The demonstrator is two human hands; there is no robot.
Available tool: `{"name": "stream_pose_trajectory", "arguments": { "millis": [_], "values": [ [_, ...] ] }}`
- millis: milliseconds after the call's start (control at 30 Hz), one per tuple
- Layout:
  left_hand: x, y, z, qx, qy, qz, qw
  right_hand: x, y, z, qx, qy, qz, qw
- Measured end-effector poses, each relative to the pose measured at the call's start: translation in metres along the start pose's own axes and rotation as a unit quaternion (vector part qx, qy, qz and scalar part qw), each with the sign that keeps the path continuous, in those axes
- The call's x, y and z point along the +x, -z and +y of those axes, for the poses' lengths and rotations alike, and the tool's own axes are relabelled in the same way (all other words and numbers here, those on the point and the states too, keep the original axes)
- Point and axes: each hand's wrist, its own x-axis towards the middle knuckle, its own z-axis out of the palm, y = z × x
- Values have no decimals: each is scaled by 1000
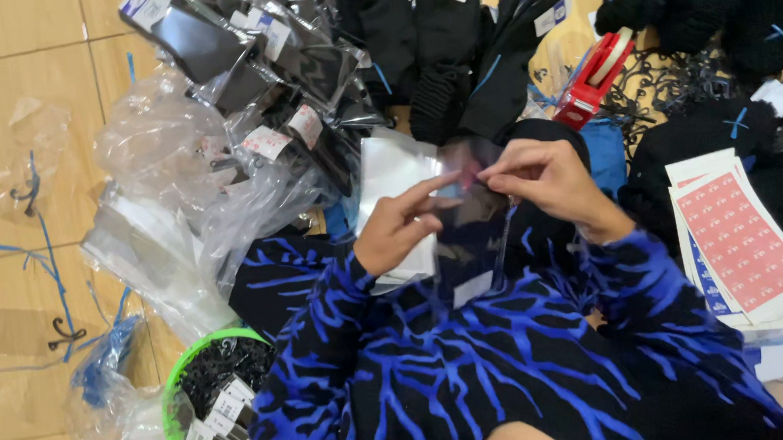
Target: The person places pairs of black gloves into individual plastic sleeves by hand.
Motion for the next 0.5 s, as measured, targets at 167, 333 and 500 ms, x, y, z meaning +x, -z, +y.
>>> {"name": "stream_pose_trajectory", "arguments": {
  "millis": [167, 333, 500],
  "values": [
    [2, -6, -51, -97, 100, 167, 976, -3, -8, 50, -24, 56, 148, 987],
    [15, -7, -77, -39, 128, 324, 936, 10, 9, 77, -34, 28, 98, 994],
    [10, 13, -130, -80, 165, 451, 873, 13, 157, 289, -396, -75, 519, 754]
  ]
}}
